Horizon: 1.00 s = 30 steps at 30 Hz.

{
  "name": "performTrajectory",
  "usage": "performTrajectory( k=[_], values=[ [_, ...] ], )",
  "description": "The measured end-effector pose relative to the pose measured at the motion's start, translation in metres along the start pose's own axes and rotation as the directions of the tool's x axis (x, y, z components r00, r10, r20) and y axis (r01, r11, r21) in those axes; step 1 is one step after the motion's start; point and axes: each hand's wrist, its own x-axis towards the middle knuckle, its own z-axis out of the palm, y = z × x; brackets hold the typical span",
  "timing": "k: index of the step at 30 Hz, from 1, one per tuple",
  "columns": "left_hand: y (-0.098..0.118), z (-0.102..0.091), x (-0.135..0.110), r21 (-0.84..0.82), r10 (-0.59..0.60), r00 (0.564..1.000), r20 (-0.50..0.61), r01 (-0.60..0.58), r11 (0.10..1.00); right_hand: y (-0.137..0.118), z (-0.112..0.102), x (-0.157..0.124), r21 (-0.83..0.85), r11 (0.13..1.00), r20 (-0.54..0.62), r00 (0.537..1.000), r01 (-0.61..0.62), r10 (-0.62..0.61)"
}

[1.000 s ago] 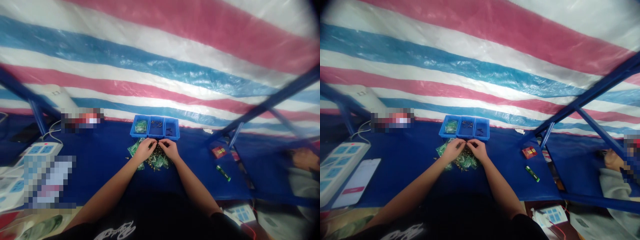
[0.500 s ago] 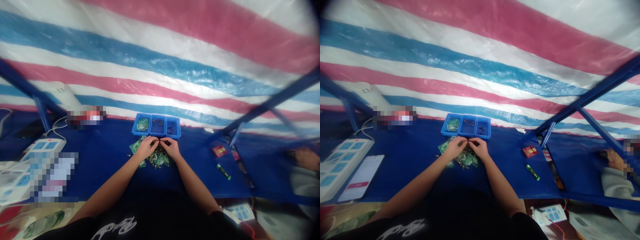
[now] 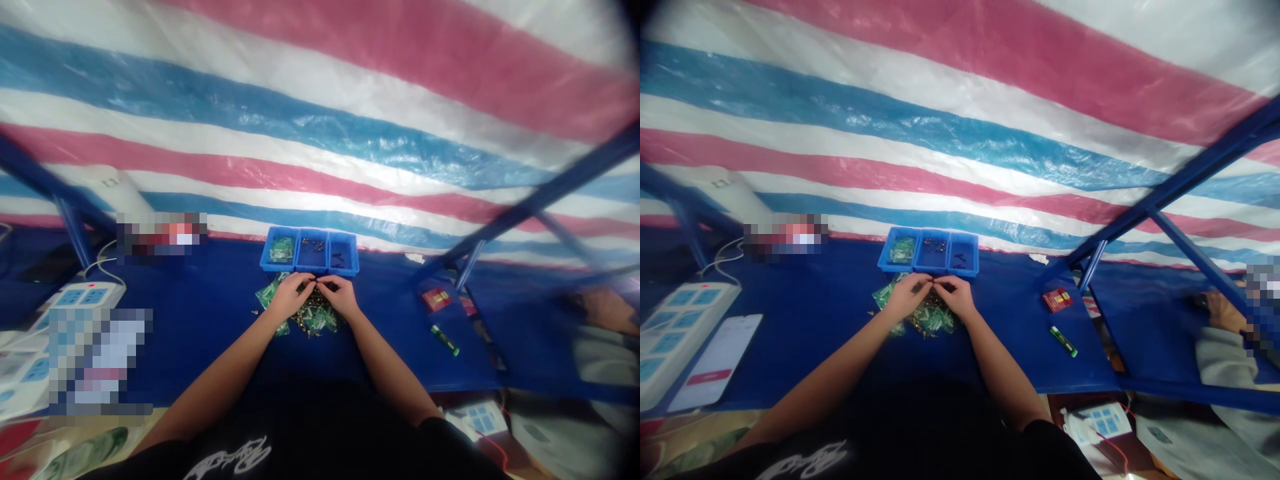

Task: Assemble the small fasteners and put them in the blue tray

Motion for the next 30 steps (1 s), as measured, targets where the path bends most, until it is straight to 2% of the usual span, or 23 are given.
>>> performTrajectory(
  k=[10, 15, 21, 30],
  values=[
    [-0.0022, 0.0005, 0.0, 0.013, -0.033, 0.999, 0.023, 0.033, 0.999, -0.001, 0.0005, -0.0004, -0.005, 1.0, -0.009, 1.0, -0.003, 0.003],
    [-0.002, 0.0005, -0.0005, -0.009, 0.004, 1.0, -0.006, -0.004, 1.0, -0.0015, -0.0002, -0.0007, -0.011, 1.0, -0.026, 1.0, 0.003, -0.004],
    [-0.0012, -0.001, 0.0003, 0.016, 0.037, 0.999, 0.01, -0.037, 0.999, -0.0012, -0.0006, -0.0014, 0.0, 1.0, -0.015, 1.0, 0.008, -0.008],
    [-0.002, 0.0003, -0.0004, 0.004, 0.033, 0.999, -0.006, -0.033, 0.999, -0.0008, -0.0002, -0.0003, -0.002, 1.0, -0.043, 0.999, -0.004, 0.004]
  ],
)
